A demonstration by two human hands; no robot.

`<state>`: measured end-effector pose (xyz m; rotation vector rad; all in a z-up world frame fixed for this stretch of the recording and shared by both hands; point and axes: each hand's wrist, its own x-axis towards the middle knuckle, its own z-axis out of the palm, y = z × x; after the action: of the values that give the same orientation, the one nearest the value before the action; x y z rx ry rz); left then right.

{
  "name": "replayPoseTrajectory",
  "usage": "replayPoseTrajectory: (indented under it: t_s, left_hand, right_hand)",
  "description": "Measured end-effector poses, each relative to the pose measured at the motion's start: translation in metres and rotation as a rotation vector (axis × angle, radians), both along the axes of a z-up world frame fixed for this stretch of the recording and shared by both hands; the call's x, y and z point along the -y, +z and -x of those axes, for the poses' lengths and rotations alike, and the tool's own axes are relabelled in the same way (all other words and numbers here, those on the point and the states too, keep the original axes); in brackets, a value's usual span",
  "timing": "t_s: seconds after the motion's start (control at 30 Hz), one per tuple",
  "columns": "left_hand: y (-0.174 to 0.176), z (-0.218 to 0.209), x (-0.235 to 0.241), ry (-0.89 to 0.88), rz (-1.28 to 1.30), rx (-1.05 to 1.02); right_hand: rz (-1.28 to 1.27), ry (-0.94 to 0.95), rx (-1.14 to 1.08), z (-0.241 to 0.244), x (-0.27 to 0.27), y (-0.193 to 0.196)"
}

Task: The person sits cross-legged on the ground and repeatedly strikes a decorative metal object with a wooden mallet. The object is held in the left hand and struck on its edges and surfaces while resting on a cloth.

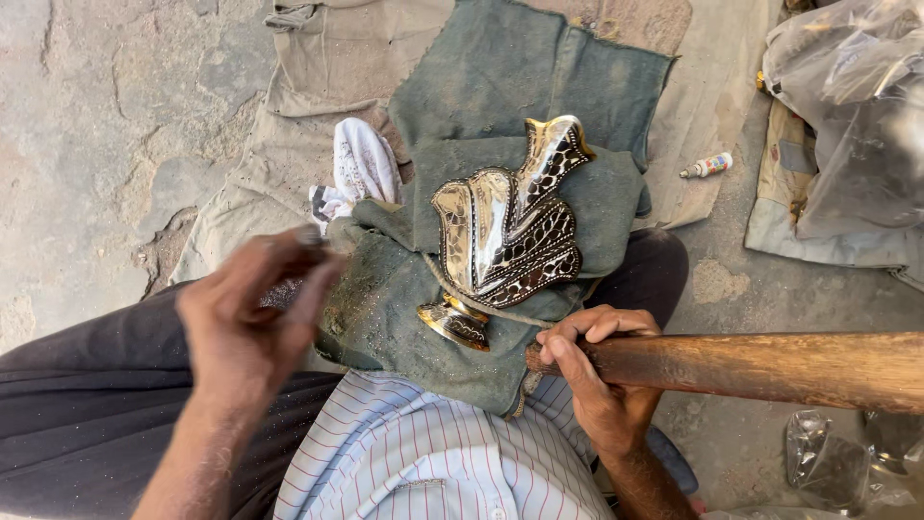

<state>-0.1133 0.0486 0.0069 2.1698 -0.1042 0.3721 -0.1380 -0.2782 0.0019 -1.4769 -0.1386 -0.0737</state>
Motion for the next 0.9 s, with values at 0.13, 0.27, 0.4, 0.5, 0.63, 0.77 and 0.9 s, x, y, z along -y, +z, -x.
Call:
replayPoseTrajectory:
  t_s: [0.13, 0.27, 0.4, 0.5, 0.63, 0.77, 0.9]
  left_hand:
    - [0.028, -0.028, 0.057, -0.216, 0.283, -0.271]
    - [0.044, -0.061, 0.096, -0.470, 0.245, -0.159]
    - [0.048, -0.087, 0.124, -0.623, 0.192, -0.181]
    - [0.052, -0.097, 0.133, -0.689, 0.178, -0.119]
    - [0.056, -0.107, 0.143, -0.736, 0.093, -0.182]
    - [0.059, -0.115, 0.153, -0.791, 0.076, -0.185]
    - [0.057, -0.118, 0.161, -0.860, 0.049, -0.196]
  right_hand:
    - [-0.038, -0.015, 0.012, 0.005, 0.003, -0.004]
    - [-0.108, -0.053, -0.101, 0.008, 0.022, -0.004]
    - [0.176, -0.207, -0.219, 0.010, 0.068, 0.006]
    - [0.280, -0.297, -0.171, 0.016, 0.096, 0.016]
    - [-0.056, -0.196, -0.229, 0.019, 0.110, 0.021]
    - [0.200, -0.097, -0.527, 0.012, 0.113, 0.011]
    - [0.242, -0.190, -0.594, 0.013, 0.121, 0.011]
